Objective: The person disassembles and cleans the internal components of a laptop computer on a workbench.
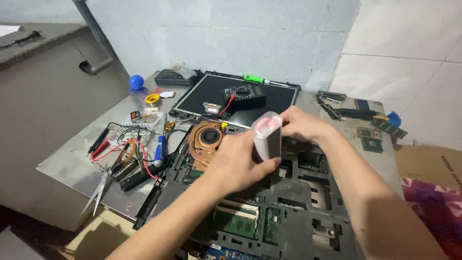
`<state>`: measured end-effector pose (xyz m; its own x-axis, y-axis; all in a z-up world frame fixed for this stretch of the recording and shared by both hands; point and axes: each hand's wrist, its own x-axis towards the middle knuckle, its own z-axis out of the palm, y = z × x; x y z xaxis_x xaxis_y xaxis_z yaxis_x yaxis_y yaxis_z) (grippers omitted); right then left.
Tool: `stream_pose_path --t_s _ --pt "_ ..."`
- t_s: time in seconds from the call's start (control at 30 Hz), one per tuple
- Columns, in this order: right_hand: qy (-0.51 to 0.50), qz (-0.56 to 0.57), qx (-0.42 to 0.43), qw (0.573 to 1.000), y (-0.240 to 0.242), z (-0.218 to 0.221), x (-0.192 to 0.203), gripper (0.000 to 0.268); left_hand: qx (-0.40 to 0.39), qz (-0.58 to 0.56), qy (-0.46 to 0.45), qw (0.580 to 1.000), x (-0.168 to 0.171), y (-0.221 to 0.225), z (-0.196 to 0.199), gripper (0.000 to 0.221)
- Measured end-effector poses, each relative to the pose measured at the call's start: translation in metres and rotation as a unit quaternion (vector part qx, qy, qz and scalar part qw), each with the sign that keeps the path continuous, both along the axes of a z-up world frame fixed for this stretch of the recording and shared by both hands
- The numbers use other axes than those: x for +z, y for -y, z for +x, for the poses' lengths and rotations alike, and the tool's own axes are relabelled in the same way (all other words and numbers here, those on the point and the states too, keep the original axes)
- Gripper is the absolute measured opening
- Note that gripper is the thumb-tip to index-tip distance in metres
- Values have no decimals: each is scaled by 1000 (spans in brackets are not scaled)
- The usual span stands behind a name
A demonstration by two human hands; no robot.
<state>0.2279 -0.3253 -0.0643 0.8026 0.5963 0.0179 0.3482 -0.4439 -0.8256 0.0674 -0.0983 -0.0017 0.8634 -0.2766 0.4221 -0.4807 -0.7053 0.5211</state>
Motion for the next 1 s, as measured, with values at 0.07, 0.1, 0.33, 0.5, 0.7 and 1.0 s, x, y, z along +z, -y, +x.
stream_pose_path --t_s 0.07,0.1,0.33,0.5,0.7,1.0 --pt "-7 4 0 1000 -1 -6 3 22 -34 -16 -11 999 4 -5 7 52" --pt "-12 -4 -7 1000 -3 -12 8 21 1 3 -30 1000 8 -10 12 53" --pt "21 -23 10 999 -3 0 -2 18 -9 57 -37 998 18 -13 6 70" --pt "-6 -48 -47 998 -8 -18 18 22 28 114 -13 993 29 4 21 66" --pt "-32 -13 -70 997 9 10 -14 23 -1 -33 -43 999 5 20 30 63" --pt "-81 -5 -114 990 -5 -4 5 20 39 15 -21 999 17 29 16 64"
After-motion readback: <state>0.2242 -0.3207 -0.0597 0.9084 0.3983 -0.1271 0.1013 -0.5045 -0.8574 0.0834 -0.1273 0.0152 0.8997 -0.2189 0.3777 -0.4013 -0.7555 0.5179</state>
